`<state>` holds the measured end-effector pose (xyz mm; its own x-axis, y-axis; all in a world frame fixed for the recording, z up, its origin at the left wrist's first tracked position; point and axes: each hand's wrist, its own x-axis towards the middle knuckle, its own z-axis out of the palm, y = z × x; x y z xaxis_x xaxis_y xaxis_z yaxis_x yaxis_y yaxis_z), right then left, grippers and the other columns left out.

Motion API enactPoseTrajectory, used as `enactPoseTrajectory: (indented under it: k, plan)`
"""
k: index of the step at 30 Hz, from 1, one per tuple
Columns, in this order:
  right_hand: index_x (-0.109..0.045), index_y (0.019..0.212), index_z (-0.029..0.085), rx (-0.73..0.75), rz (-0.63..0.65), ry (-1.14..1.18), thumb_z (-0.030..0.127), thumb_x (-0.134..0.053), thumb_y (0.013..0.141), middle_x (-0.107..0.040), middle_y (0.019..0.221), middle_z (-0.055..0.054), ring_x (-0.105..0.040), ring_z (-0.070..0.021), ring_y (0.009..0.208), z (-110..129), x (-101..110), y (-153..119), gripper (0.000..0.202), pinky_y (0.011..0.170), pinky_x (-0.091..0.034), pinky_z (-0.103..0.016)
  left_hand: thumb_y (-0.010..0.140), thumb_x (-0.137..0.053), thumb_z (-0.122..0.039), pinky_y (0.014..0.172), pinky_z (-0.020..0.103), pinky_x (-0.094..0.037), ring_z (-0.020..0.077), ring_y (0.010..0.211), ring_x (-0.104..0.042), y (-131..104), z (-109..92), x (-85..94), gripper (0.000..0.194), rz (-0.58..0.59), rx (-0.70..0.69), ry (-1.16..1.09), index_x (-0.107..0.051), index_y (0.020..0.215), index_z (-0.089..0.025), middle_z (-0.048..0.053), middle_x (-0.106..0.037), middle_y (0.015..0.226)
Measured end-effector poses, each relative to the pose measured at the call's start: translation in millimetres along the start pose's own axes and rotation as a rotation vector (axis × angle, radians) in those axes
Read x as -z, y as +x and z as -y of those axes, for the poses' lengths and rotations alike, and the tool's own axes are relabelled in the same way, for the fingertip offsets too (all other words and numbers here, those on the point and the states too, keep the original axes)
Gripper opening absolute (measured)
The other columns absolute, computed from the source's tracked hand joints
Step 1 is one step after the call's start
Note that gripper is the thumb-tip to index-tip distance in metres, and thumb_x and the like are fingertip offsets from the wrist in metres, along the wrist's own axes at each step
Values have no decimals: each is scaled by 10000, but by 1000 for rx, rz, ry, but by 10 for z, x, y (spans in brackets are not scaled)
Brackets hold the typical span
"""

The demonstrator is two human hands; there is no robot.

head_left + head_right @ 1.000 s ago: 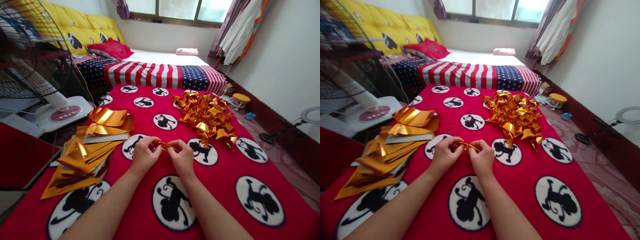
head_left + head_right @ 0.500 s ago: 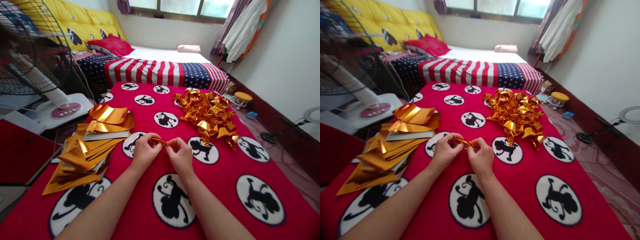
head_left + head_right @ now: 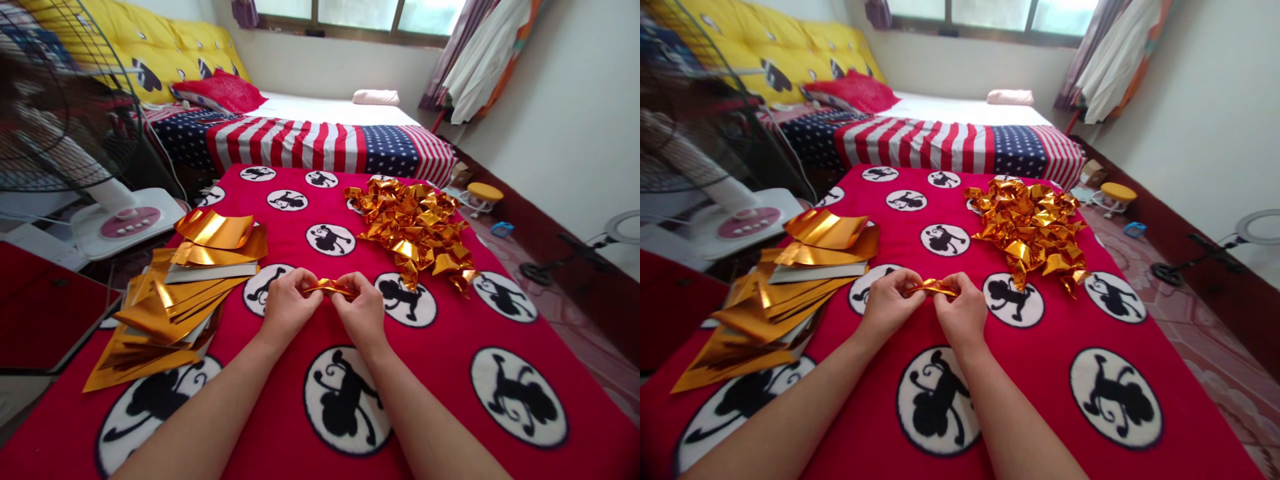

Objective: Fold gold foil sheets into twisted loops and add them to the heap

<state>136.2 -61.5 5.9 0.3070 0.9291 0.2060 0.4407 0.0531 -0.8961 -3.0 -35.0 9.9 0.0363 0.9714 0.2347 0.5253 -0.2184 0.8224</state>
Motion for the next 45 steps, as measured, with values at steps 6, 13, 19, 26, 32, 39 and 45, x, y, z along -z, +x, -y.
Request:
enactPoseTrajectory:
  k: [6, 13, 19, 26, 32, 39, 45]
  plan:
    - [-615, 771, 211, 7, -2, -41, 245, -612, 719, -693, 729, -2, -650, -169, 650, 25, 9, 12, 63, 620, -479, -251, 665, -579, -173, 503, 182, -369, 81, 484, -506, 14, -25, 25, 77, 11, -10, 16, -635, 718, -182, -47, -578, 550]
    - [-662, 789, 186, -58, 20, 70, 228, -592, 730, -692, 723, -18, -635, -165, 641, -46, 41, 55, 101, 626, -476, -258, 681, -564, -172, 497, 185, -369, 83, 479, -505, 35, -18, 50, 90, 24, -19, -32, -650, 707, -167, -40, -580, 544]
    - [-648, 734, 175, -75, -4, 155, 286, -548, 792, -620, 602, 5, -526, -128, 508, -67, 81, 43, 160, 522, -403, -242, 805, -569, -375, 537, 221, -372, 116, 516, -545, 53, 1, 64, 217, 1, 3, 32, -641, 766, -175, -11, -616, 575]
    - [-647, 729, 176, -53, -53, 109, 225, -551, 774, -606, 593, 17, -526, -131, 532, -65, 60, 26, 116, 544, -392, -240, 866, -484, -467, 562, 273, -292, 188, 643, -616, 9, -98, 82, 355, 26, -13, 500, -613, 664, -206, 46, -684, 668]
    - [-611, 719, 180, 11, -110, 52, 304, -574, 823, -623, 640, 8, -547, -140, 582, 1, 34, 18, 166, 589, -406, -243, 897, -438, -461, 573, 283, -281, 190, 643, -611, -11, -119, 53, 366, 48, -61, 561, -611, 689, -215, 46, -675, 667]
    - [-601, 731, 186, 9, -192, 47, 424, -552, 883, -630, 663, 2, -559, -144, 610, -1, -18, -7, 286, 606, -400, -249, 860, -510, -459, 573, 270, -286, 178, 625, -596, -17, -190, 6, 318, 41, 1, 481, -625, 700, -209, 42, -680, 673]
    - [-609, 730, 181, 25, -191, 32, 406, -503, 918, -629, 659, -3, -554, -146, 620, 14, -11, -35, 312, 624, -394, -253, 940, -351, -523, 555, 280, -240, 189, 626, -600, -4, -185, 0, 526, 28, 23, 479, -665, 671, -198, 83, -689, 660]
